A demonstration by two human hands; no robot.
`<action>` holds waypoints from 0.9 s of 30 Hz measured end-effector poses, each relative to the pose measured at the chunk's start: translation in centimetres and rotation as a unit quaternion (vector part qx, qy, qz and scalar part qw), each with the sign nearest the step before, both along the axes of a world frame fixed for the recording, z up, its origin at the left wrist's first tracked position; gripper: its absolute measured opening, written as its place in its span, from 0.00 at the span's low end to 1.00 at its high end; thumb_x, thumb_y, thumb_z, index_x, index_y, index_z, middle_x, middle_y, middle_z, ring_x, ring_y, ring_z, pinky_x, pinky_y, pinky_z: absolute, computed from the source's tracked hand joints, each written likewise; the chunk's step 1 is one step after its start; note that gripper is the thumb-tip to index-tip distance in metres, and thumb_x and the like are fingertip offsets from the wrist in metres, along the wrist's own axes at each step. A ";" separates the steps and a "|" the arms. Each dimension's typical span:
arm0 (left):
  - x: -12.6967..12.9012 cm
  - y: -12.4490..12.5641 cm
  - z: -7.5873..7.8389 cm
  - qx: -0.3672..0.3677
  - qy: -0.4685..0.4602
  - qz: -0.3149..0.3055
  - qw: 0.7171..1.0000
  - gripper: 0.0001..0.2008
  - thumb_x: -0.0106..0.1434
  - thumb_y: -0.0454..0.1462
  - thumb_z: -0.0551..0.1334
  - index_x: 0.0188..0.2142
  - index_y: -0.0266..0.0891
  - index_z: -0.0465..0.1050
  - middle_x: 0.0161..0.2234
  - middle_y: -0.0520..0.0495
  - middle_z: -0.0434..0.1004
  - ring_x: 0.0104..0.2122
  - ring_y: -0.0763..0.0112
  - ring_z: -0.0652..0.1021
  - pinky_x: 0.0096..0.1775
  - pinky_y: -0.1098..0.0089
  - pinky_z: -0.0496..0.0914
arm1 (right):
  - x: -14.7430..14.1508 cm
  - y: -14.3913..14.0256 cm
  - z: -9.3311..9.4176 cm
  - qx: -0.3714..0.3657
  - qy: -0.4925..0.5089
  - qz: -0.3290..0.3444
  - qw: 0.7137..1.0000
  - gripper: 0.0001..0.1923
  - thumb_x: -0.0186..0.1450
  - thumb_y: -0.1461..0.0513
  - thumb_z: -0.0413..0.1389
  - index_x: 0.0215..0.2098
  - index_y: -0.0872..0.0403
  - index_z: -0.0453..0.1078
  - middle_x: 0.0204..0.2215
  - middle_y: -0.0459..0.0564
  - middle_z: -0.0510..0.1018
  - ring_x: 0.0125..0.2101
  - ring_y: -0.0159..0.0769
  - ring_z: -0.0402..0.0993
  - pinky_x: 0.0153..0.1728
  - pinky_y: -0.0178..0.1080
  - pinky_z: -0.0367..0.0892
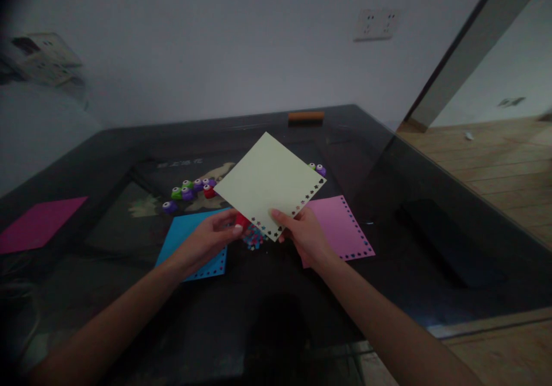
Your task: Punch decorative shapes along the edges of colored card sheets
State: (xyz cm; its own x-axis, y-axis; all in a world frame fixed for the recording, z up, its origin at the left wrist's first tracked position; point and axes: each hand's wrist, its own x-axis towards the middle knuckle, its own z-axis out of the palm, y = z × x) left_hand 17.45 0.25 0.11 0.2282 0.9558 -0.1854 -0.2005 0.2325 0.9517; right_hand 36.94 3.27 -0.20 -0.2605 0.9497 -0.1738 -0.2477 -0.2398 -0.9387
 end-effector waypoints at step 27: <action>0.3 -0.4 -0.1 -0.030 -0.023 0.013 0.999 0.14 0.52 0.35 0.70 0.39 0.39 0.76 0.39 0.47 0.78 0.36 0.71 0.75 0.39 0.71 0.67 | 0.5 -0.2 0.0 0.109 -0.178 -0.088 0.974 0.13 0.53 0.54 0.61 0.22 0.55 0.70 0.18 0.45 0.73 0.16 0.29 0.65 0.18 0.33 0.60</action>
State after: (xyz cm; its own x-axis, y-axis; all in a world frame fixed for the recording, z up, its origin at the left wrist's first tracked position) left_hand 17.78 -0.18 -0.03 0.2135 0.9489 -0.2325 -0.2511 0.2833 0.9256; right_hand 37.42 3.09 -0.24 -0.0513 0.9986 -0.0121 0.0845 -0.0077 -0.9964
